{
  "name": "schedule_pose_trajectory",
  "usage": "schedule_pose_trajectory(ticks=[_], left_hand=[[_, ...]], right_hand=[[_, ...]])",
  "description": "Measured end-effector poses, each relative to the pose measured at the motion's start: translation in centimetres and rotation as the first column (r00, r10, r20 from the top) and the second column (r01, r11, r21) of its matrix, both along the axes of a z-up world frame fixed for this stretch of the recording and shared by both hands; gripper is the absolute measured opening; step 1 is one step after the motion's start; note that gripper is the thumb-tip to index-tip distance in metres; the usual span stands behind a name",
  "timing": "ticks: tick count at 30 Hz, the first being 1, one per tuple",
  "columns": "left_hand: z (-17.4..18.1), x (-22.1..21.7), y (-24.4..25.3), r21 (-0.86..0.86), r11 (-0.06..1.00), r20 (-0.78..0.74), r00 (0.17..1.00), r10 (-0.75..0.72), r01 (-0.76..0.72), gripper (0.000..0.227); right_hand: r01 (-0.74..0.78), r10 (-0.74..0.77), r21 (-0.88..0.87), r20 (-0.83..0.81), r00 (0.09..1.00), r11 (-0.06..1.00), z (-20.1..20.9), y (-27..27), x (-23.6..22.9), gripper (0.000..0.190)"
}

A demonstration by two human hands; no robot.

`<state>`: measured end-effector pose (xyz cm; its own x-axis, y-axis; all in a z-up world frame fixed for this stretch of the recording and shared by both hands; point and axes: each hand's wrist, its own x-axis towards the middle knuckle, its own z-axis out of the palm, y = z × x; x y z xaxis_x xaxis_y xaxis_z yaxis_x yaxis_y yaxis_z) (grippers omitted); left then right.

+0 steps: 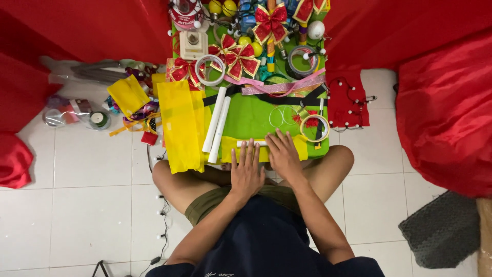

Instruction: Assembling decorative items by wrapping paper around tubes and taping them to a base.

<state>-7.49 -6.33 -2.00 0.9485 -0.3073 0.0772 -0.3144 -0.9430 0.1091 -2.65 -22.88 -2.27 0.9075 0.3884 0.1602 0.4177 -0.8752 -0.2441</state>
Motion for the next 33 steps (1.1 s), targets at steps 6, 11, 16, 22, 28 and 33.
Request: schedule_pose_trajectory(ticks=[6, 11, 16, 22, 28, 33], left_hand=[[1.8, 0.1, -0.5, -0.021, 1.000, 0.092, 0.996, -0.004, 0.006, 0.069], [0.6, 3.9, 0.1, -0.113, 0.987, 0.264, 0.961, -0.079, 0.112, 0.031], [-1.9, 7.1, 1.3, -0.175, 0.952, 0.264, 0.943, -0.201, 0.252, 0.022], [-3.3, 7.8, 2.4, -0.133, 0.943, 0.231, 0.935, -0.270, 0.306, 0.020], [-2.4, 8.1, 3.7, -0.127, 0.951, 0.223, 0.942, -0.250, 0.283, 0.022], [-1.0, 7.9, 4.2, -0.131, 0.947, 0.243, 0.935, -0.257, 0.295, 0.021]], right_hand=[[-0.096, 0.098, 0.047, -0.042, 0.994, 0.994, -0.5, -1.9, 0.6, 0.045], [-0.124, 0.124, 0.033, 0.005, 0.992, 0.992, 1.2, -1.7, 1.0, 0.036], [-0.149, 0.151, 0.121, -0.009, 0.988, 0.981, 0.8, -2.6, 1.4, 0.037], [-0.188, 0.174, 0.189, 0.090, 0.981, 0.964, -0.3, -3.8, 1.8, 0.033], [-0.204, 0.184, 0.222, 0.105, 0.977, 0.953, -0.9, -4.4, 2.2, 0.033], [-0.223, 0.203, 0.227, 0.106, 0.973, 0.948, -1.4, -4.9, 2.5, 0.027]])
